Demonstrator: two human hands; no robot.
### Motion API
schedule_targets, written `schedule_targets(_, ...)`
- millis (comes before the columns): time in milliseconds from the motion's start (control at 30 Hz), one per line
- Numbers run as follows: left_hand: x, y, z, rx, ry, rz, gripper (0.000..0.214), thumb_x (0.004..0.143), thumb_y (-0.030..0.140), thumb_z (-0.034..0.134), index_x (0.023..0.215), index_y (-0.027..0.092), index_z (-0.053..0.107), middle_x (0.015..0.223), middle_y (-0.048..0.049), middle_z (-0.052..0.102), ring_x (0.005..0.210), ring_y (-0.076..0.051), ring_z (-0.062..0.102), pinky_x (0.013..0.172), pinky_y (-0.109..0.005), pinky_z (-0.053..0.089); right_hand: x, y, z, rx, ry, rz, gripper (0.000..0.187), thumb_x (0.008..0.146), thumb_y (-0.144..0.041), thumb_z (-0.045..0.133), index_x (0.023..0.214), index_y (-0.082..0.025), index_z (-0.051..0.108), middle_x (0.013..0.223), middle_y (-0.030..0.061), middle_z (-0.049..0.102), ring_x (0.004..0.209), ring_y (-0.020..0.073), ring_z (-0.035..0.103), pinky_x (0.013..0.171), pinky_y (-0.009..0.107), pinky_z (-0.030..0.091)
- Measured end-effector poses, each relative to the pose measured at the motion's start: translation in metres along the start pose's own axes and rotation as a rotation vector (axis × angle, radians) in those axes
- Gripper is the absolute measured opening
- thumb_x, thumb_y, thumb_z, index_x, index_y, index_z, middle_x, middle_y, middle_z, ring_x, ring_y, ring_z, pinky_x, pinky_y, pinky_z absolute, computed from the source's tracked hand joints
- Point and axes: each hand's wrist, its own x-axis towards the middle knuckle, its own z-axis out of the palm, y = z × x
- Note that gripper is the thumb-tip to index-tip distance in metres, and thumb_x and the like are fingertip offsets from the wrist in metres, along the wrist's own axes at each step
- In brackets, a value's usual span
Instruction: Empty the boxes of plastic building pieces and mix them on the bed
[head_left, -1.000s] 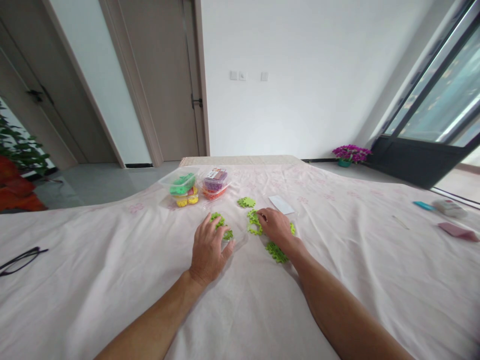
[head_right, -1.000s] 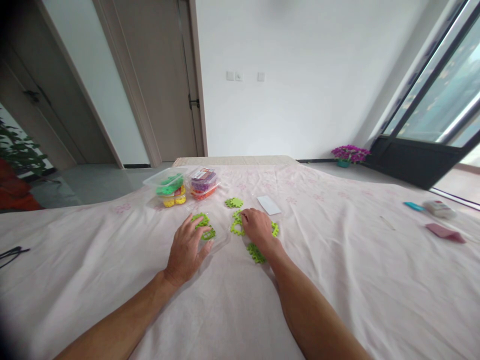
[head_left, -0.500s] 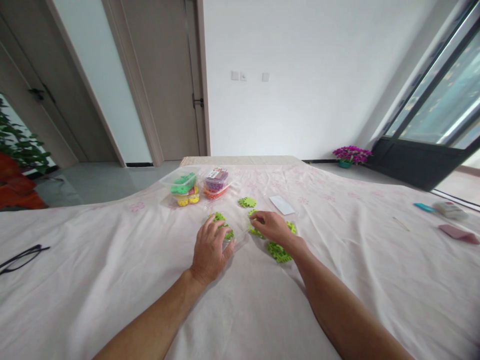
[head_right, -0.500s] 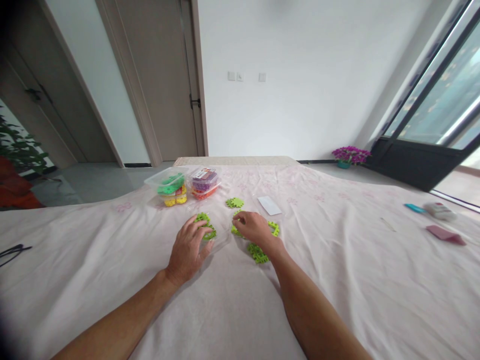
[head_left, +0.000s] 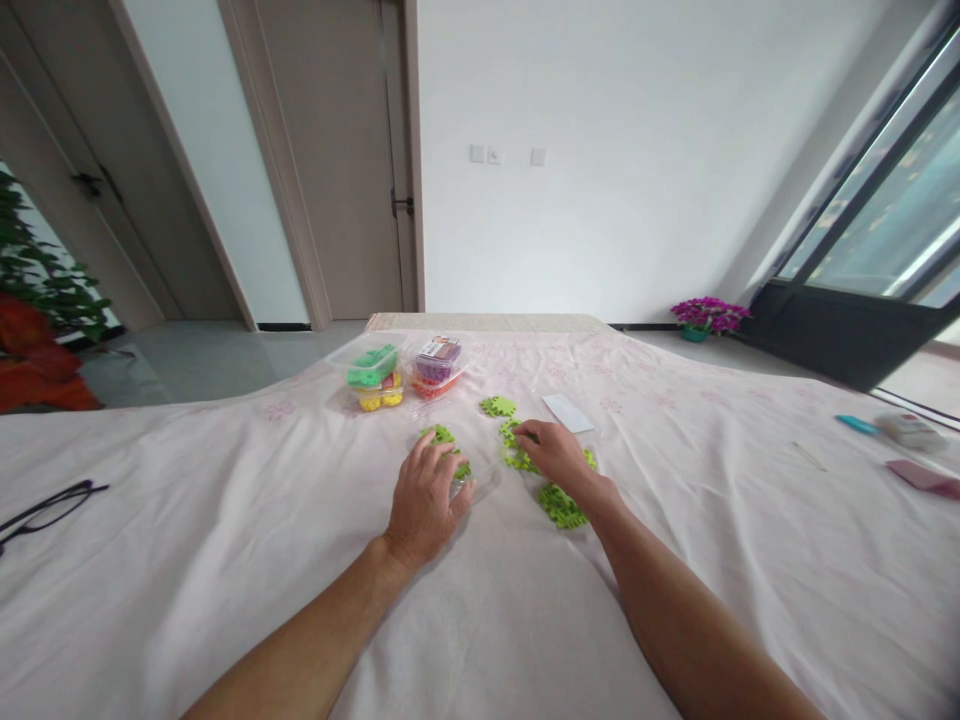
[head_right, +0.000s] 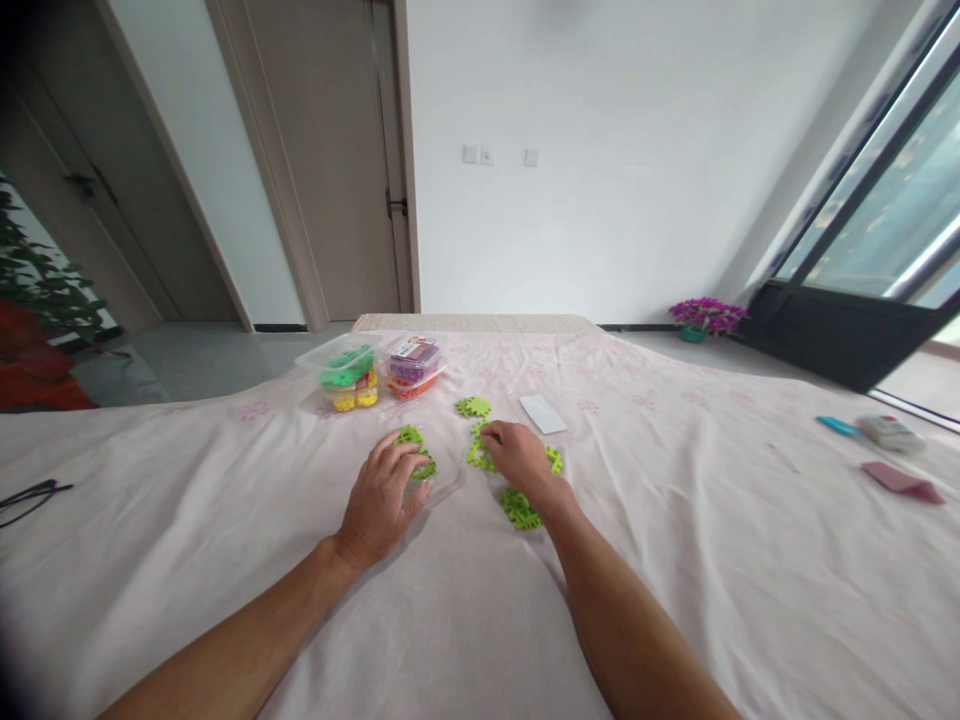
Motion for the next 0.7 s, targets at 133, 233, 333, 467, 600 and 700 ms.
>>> schedule_targets(133,0.0,0.001,-0.001,-0.001,0.002,0.004,0.021,0.089,0.032,0.056,0.106,0.02,0.061,0.115,-0.0101,0.059,0.13,-0.033,0.041,0.105,-0.055,0.042,0.002,0.002,0.0,0.049,0.1,0.027,0.025,0.088,-0.031,0.052,0.098,-0.026,0.074,0.093,0.0022,0.076,0.085,0.0194,0.068,0.072,0.025,0.045)
schedule_targets(233,0.0,0.001,-0.001,-0.004,0.011,0.0,0.021,0.089,0.032,0.055,0.106,0.02,0.061,0.115,-0.0101,0.059,0.13,-0.032,0.041,0.106,-0.054,0.041,0.004,0.003,0.005,0.138,0.14,-0.023,0.025,0.088,-0.03,0.053,0.098,-0.024,0.074,0.096,0.0022,0.076,0.087,0.0193,0.068,0.077,0.026,0.047)
schedule_targets(333,0.0,0.0,0.0,-0.008,0.007,0.002,0.022,0.09,0.032,0.055,0.108,0.02,0.06,0.116,-0.0102,0.059,0.131,-0.032,0.041,0.106,-0.055,0.041,0.006,0.003,0.011,0.206,0.153,-0.067,0.025,0.086,-0.027,0.054,0.1,-0.021,0.073,0.1,0.004,0.075,0.091,0.0195,0.068,0.082,0.028,0.049)
schedule_targets(467,-0.001,-0.001,0.002,-0.024,0.011,0.012,0.039,0.091,0.031,0.053,0.128,0.019,0.049,0.125,-0.0118,0.056,0.133,-0.032,0.039,0.107,-0.055,0.04,0.005,-0.001,0.017,0.236,0.105,-0.058,0.027,0.083,-0.02,0.053,0.102,-0.02,0.073,0.1,0.0047,0.074,0.092,0.0192,0.068,0.086,0.03,0.05)
schedule_targets(600,-0.002,-0.001,0.002,-0.018,-0.001,0.004,0.044,0.091,0.03,0.052,0.133,0.018,0.045,0.128,-0.0131,0.055,0.134,-0.032,0.038,0.107,-0.055,0.04,0.003,-0.004,0.019,0.217,0.051,-0.048,0.03,0.08,-0.015,0.053,0.103,-0.02,0.073,0.102,0.0051,0.074,0.096,0.0201,0.067,0.09,0.032,0.05)
schedule_targets(700,-0.001,0.001,0.001,-0.013,-0.002,0.003,0.042,0.091,0.029,0.052,0.131,0.019,0.048,0.126,-0.0128,0.056,0.133,-0.032,0.039,0.106,-0.055,0.04,0.002,-0.007,0.017,0.187,0.038,-0.066,0.032,0.079,-0.012,0.053,0.102,-0.019,0.073,0.104,0.0056,0.073,0.101,0.021,0.066,0.094,0.034,0.048)
